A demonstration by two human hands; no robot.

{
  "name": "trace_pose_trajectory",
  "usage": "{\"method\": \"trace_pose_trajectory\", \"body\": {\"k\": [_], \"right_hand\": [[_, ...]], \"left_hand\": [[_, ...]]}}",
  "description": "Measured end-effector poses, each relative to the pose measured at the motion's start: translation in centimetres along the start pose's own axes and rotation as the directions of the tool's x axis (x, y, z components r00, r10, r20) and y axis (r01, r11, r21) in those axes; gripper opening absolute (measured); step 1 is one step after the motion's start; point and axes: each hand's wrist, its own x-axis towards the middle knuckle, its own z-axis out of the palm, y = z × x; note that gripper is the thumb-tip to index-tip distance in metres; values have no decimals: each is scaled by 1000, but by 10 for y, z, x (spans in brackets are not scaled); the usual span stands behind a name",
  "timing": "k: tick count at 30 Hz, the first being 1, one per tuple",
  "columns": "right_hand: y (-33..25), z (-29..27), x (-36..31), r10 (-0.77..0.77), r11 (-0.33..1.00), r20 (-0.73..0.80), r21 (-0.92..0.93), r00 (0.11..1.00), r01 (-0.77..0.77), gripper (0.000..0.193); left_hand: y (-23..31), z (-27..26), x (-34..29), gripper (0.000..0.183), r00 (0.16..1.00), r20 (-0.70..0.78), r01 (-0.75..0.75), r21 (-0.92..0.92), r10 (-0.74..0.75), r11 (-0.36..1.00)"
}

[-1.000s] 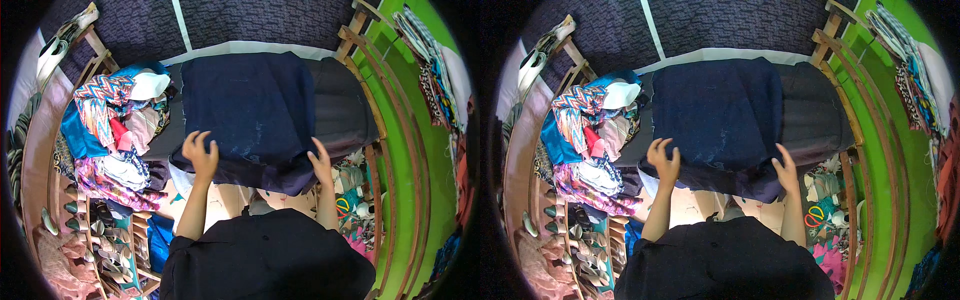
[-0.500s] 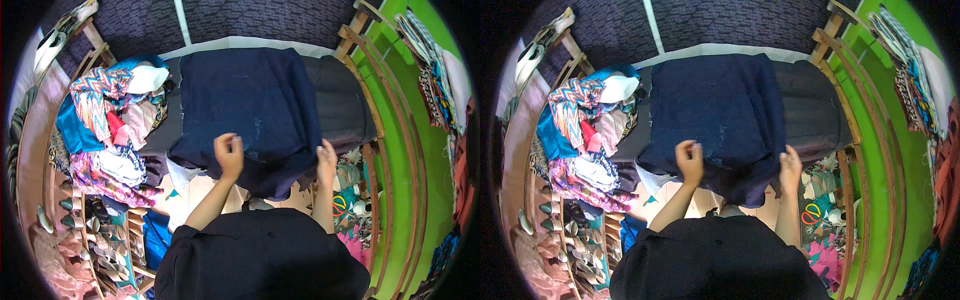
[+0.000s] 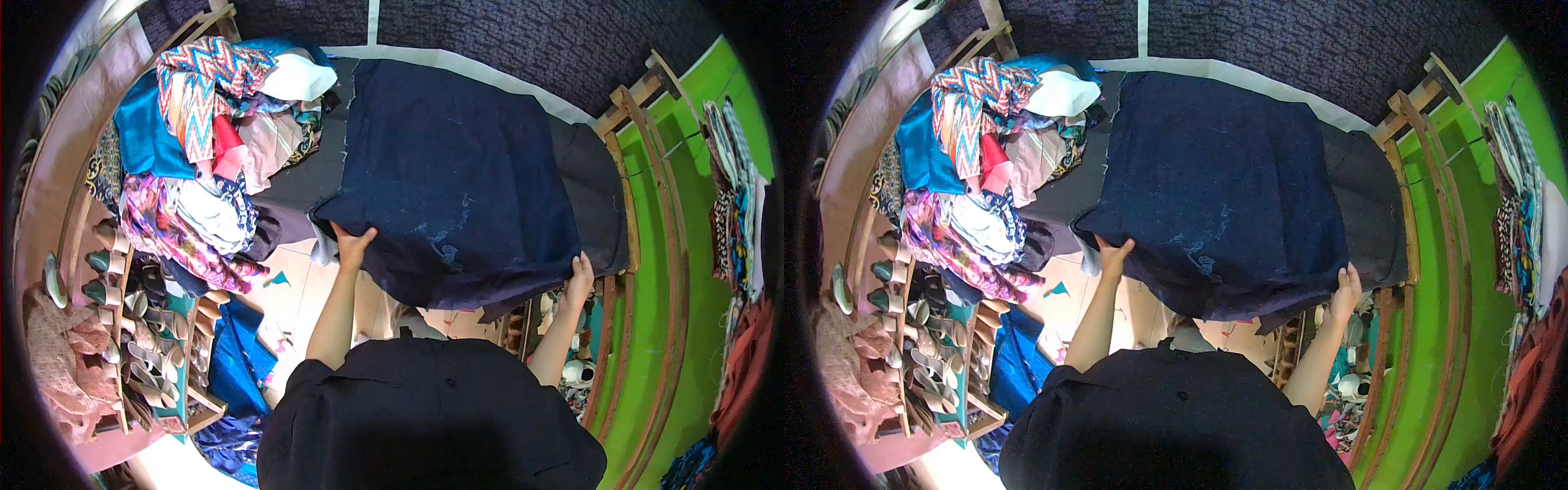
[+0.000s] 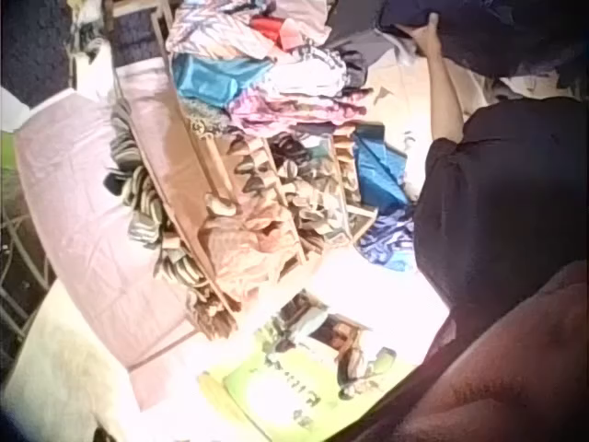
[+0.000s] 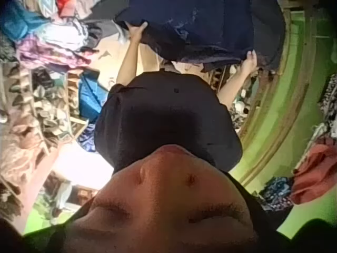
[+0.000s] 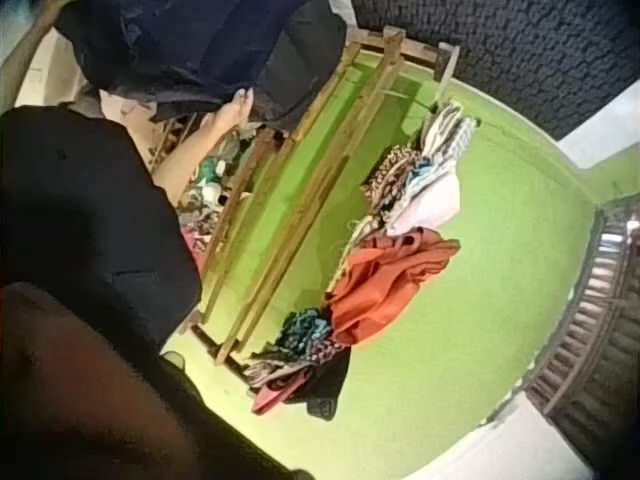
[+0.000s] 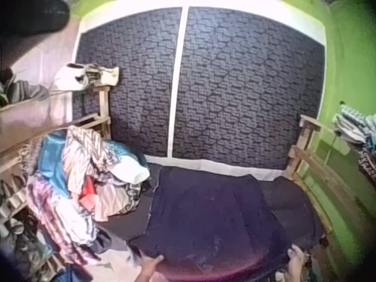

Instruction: Folding pieces of fabric and organizing them onto a shelf.

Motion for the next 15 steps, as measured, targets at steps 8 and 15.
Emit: {"method": "trace_pose_trajectory", "body": {"k": [8, 15], "right_hand": [[12, -10, -10, 78, 997, 110, -35, 991, -74, 28], [21, -9, -6, 170, 985, 16, -25, 985, -170, 29]], "left_hand": [[17, -40, 28, 87, 992, 118, 65, -241, -38, 968], [35, -52, 34, 71, 990, 64, 132, -128, -125, 983]]}}
